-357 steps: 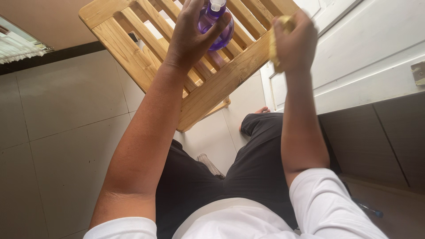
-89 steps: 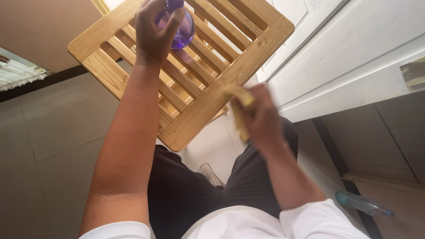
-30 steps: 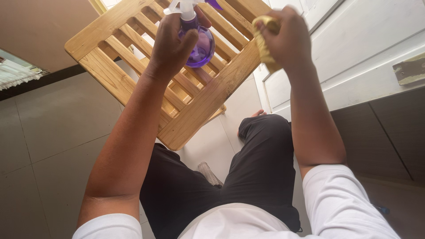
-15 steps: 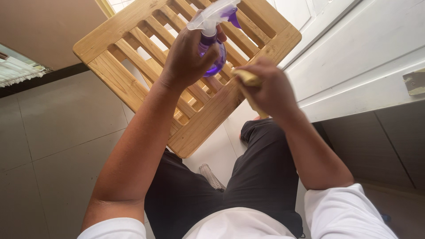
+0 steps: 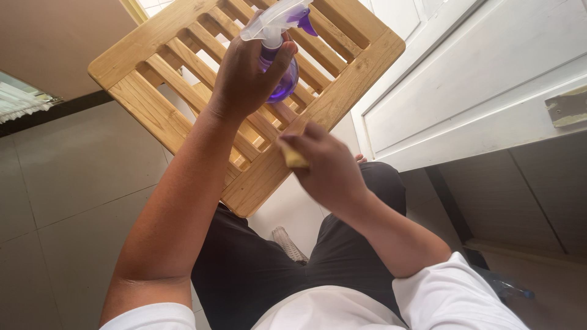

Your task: The person wipes the top and slats of a wooden stool with a yellow cloth while holding a purple spray bottle.

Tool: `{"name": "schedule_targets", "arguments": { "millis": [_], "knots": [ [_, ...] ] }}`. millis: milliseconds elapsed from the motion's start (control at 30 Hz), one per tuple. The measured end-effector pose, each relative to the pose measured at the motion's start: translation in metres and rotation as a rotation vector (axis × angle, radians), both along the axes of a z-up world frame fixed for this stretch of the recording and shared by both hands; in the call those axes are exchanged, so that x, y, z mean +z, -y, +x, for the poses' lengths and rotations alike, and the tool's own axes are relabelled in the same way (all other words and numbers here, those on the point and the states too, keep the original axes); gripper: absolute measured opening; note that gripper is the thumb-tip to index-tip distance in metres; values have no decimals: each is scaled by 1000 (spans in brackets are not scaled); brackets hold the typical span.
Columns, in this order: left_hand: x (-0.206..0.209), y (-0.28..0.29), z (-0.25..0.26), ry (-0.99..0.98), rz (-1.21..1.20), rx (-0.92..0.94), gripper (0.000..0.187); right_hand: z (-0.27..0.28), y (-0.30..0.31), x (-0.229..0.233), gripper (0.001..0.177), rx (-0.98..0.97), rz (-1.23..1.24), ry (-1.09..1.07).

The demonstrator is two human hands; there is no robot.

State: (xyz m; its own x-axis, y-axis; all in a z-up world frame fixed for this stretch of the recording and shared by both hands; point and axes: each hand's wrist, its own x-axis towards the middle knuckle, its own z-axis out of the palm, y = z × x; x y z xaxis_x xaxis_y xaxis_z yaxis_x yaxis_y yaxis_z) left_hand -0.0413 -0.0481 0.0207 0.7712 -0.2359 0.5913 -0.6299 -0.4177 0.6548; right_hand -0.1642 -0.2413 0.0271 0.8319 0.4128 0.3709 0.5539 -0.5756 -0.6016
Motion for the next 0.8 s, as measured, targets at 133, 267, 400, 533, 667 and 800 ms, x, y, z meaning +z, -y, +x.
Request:
{"name": "schedule_targets", "arguments": {
  "millis": [133,267,400,533,667,800],
  "knots": [
    [-1,0,-1,-4,7,-3,32,6,19,-3,23,28,105,-69],
    [-2,-2,0,49,13,-10,34,50,69,-16,21,-212,103,45],
    [0,-1,2,3,26,1,32,84,95,-26,21,-426,95,175],
    [-2,-1,-1,21,4,4,32,71,70,-30,20,-408,93,168],
    [-1,-1,1,1,-9,-5,35,10,23,-23,21,-217,149,105],
    [-1,0,0,6,-5,-10,33,-23,9,-12,28,-47,108,-72]
  ]
}}
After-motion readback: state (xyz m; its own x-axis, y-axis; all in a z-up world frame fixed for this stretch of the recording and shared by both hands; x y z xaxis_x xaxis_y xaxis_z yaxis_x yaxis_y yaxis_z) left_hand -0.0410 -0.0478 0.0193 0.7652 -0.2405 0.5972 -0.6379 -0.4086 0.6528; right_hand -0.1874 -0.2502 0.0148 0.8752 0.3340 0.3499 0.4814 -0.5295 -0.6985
